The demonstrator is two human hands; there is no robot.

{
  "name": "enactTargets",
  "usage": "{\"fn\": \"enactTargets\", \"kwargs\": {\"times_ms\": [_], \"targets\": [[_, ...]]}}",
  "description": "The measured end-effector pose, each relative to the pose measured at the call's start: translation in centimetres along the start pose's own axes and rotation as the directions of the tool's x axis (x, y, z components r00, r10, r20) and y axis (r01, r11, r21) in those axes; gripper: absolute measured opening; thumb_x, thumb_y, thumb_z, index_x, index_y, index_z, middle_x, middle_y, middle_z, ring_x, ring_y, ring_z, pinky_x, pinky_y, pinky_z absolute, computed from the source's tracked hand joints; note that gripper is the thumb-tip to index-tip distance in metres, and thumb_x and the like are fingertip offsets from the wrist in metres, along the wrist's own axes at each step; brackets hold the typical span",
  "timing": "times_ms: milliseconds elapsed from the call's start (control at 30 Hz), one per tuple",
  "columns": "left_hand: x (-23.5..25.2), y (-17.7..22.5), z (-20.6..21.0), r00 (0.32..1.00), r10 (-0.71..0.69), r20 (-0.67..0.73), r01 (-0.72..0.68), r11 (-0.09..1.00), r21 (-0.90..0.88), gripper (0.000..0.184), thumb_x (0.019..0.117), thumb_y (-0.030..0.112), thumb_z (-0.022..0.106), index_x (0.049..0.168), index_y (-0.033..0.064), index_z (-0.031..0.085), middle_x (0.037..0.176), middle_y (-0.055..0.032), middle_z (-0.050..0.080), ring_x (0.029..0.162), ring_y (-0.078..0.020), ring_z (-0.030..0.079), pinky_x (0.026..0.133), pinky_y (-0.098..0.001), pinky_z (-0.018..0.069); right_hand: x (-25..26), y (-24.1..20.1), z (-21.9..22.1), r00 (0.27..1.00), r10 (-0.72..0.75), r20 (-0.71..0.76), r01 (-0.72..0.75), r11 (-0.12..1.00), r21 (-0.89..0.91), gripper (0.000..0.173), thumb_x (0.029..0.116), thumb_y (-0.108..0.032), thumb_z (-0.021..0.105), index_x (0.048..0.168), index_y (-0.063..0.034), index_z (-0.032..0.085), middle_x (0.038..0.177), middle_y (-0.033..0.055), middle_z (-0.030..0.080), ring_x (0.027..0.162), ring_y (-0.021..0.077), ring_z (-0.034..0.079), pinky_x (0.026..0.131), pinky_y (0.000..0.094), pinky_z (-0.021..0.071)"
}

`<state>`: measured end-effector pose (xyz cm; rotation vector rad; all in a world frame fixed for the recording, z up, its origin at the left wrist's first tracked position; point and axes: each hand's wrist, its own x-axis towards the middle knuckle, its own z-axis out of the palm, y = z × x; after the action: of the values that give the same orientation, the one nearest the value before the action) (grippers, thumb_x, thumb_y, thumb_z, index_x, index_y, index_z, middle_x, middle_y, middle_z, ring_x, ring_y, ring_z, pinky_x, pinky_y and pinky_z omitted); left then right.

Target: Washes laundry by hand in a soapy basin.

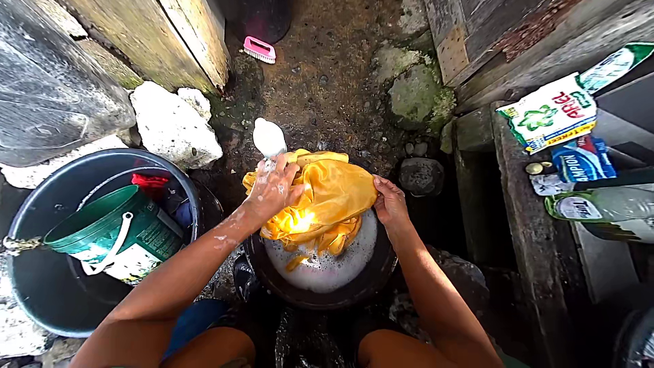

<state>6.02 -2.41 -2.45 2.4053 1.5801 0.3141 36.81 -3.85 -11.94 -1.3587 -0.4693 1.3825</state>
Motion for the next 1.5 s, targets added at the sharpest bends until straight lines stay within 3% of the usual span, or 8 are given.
{"fn": "enactTargets", "kwargs": {"times_ms": [167, 300, 400, 667, 900, 1167, 1367, 1500], "targets": [[-2.9, 1.1, 2.8, 0.887, -0.310, 0.343, 0.283, 0.950, 0.129, 0.095, 0.0846, 0.064, 0.072, 0.156, 0.0105, 0.040, 0.158, -0.0301, 0.031, 0.142, -0.0513, 0.035, 0.105, -0.0683, 0.0397, -0.5, 0.5, -1.1, 0.991, -0.004, 0.135, 0.004, 1.000, -0.001, 0.030, 0.1007, -0.005, 0.056, 0.128, -0.0109, 0.066, 0.116, 0.0020, 0.070, 0.093, 0.0101, 0.068, 0.079, 0.0277, 0.0577], [-2.7, -0.9, 5.0, 0.930, -0.217, 0.295, 0.194, 0.975, 0.106, 0.029, 0.0971, 0.018, 0.066, 0.122, 0.0029, 0.069, 0.140, -0.0259, 0.052, 0.131, -0.0472, 0.050, 0.101, -0.0609, 0.0478, -0.7, 0.4, -1.3, 0.982, -0.015, 0.190, 0.022, 0.999, -0.036, 0.035, 0.0945, 0.010, 0.053, 0.122, -0.0045, 0.069, 0.116, 0.0055, 0.071, 0.094, 0.0123, 0.068, 0.080, 0.0301, 0.0581], [-2.5, -1.8, 3.4, 0.959, -0.212, 0.187, 0.251, 0.942, -0.222, 0.025, 0.1011, 0.012, 0.060, 0.115, -0.0074, 0.065, 0.122, -0.0281, 0.061, 0.116, -0.0446, 0.061, 0.100, -0.0604, 0.0483, -1.1, -0.6, -1.5, 0.985, -0.039, 0.166, 0.045, 0.998, -0.033, 0.037, 0.0925, 0.013, 0.052, 0.120, -0.0029, 0.071, 0.116, 0.0059, 0.072, 0.091, 0.0116, 0.069, 0.078, 0.0282, 0.0581], [-3.9, 0.2, -3.9, 0.888, -0.404, 0.222, 0.363, 0.318, -0.876, 0.018, 0.1065, 0.017, 0.052, 0.118, 0.0049, 0.059, 0.095, -0.0055, 0.067, 0.084, -0.0112, 0.066, 0.079, -0.0326, 0.0571, -2.9, -3.7, -2.5, 0.954, -0.165, 0.252, 0.164, 0.986, 0.027, 0.045, 0.0844, 0.014, 0.056, 0.121, -0.0059, 0.073, 0.125, 0.0056, 0.068, 0.093, 0.0146, 0.068, 0.076, 0.0323, 0.0601], [-5.8, 0.6, -7.4, 0.868, -0.474, 0.149, 0.178, 0.015, -0.984, 0.024, 0.1057, 0.007, 0.045, 0.120, 0.0077, 0.064, 0.095, -0.0024, 0.074, 0.081, -0.0091, 0.071, 0.074, -0.0271, 0.0611, -4.6, -8.7, -2.4, 0.853, -0.282, 0.439, 0.300, 0.954, 0.030, 0.043, 0.0808, 0.009, 0.064, 0.118, -0.0082, 0.076, 0.122, 0.0029, 0.070, 0.097, 0.0109, 0.068, 0.081, 0.0275, 0.0596], [-5.5, -4.4, 4.1, 0.663, -0.700, 0.265, 0.490, 0.138, -0.861, 0.033, 0.1071, 0.021, 0.053, 0.129, -0.0035, 0.058, 0.120, -0.0213, 0.064, 0.107, -0.0251, 0.063, 0.096, -0.0440, 0.0515, -1.9, -3.8, 0.2, 0.929, -0.207, 0.305, 0.323, 0.856, -0.403, 0.047, 0.0948, -0.002, 0.062, 0.142, -0.0030, 0.057, 0.151, 0.0155, 0.051, 0.131, 0.0270, 0.056, 0.105, 0.0448, 0.0503], [-5.8, -5.6, 5.1, 0.681, -0.721, 0.132, 0.529, 0.360, -0.768, 0.034, 0.1057, 0.022, 0.057, 0.126, -0.0055, 0.057, 0.119, -0.0265, 0.062, 0.110, -0.0344, 0.062, 0.098, -0.0526, 0.0489, -2.1, -0.1, -2.1, 0.981, -0.143, 0.132, 0.190, 0.856, -0.481, 0.038, 0.0939, 0.003, 0.062, 0.132, 0.0043, 0.061, 0.134, 0.0223, 0.060, 0.108, 0.0251, 0.067, 0.092, 0.0399, 0.0577], [-6.7, -6.5, 5.2, 0.715, -0.699, -0.017, 0.498, 0.526, -0.689, 0.062, 0.0983, 0.015, 0.067, 0.151, 0.0043, 0.036, 0.137, -0.0263, 0.055, 0.119, -0.0376, 0.060, 0.100, -0.0523, 0.0505, -2.3, -2.3, -1.1, 0.966, -0.173, 0.194, 0.257, 0.743, -0.618, 0.036, 0.0989, -0.005, 0.062, 0.134, 0.0027, 0.060, 0.139, 0.0221, 0.058, 0.116, 0.0263, 0.065, 0.098, 0.0420, 0.0549]]}}
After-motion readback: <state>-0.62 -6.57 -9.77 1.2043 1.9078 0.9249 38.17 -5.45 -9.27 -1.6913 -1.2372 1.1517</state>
